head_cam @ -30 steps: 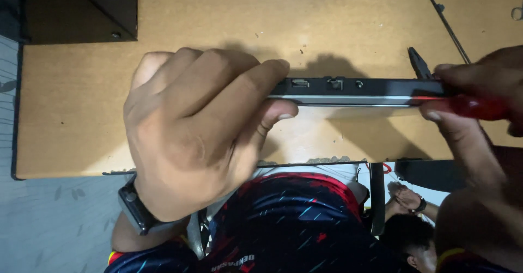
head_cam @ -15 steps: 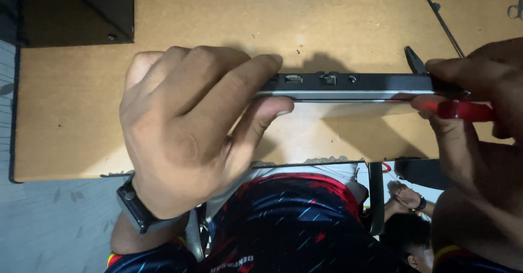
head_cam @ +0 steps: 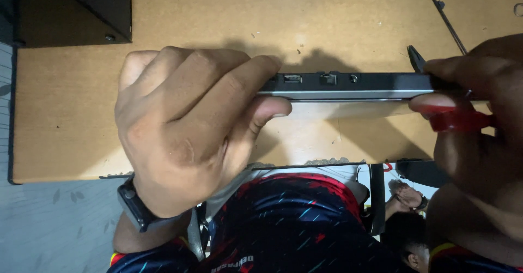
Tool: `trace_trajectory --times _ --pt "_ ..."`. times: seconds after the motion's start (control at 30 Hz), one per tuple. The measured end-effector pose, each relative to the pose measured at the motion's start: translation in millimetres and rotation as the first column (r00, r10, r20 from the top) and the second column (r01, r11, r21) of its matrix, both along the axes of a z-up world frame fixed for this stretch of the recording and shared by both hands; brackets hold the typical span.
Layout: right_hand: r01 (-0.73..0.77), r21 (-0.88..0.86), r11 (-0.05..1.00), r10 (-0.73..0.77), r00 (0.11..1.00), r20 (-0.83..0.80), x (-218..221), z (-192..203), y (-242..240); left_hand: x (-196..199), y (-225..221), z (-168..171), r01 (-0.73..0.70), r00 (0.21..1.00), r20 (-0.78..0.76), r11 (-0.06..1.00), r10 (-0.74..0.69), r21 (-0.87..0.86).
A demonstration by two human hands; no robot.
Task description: Repairing and reassembling a laptop by working on internal components and then attaching the back cover.
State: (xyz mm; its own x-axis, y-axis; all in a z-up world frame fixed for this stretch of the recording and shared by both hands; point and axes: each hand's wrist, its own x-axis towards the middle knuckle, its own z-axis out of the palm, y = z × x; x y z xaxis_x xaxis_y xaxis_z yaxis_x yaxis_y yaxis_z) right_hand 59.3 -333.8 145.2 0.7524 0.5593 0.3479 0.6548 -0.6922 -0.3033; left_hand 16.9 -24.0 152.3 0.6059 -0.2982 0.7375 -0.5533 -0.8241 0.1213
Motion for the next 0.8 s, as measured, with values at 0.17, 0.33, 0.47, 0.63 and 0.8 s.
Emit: trace_trajectory --times 0.17,0.33,0.47,0.63,0.8 --pt "-0.067 -0.046 0.997 0.070 0.996 0.049 3 -5 -8 1 -3 0 -0.011 1.000 0.004 1.000 0.011 -0.010" --pt "-0.022 -0.016 1.000 0.022 1.000 0.022 -4 -4 -6 1 -7 -1 -0.029 1.000 -0.010 0.999 0.029 -0.020" --pt "-0.064 0.058 0.996 0.062 0.998 0.028 1 -8 -8 1 -7 -1 -0.050 0.999 -0.018 0.999 0.050 -0.013" --pt "0.077 0.119 0.990 -0.071 0.996 -0.051 -1 -30 -17 2 -5 -4 -0.048 0.999 -0.008 0.999 0.048 0.001" --pt "0.213 0.246 0.946 -0.178 0.972 -0.157 21 -97 -58 3 -4 -3 -0.049 0.999 -0.002 0.999 0.049 -0.006"
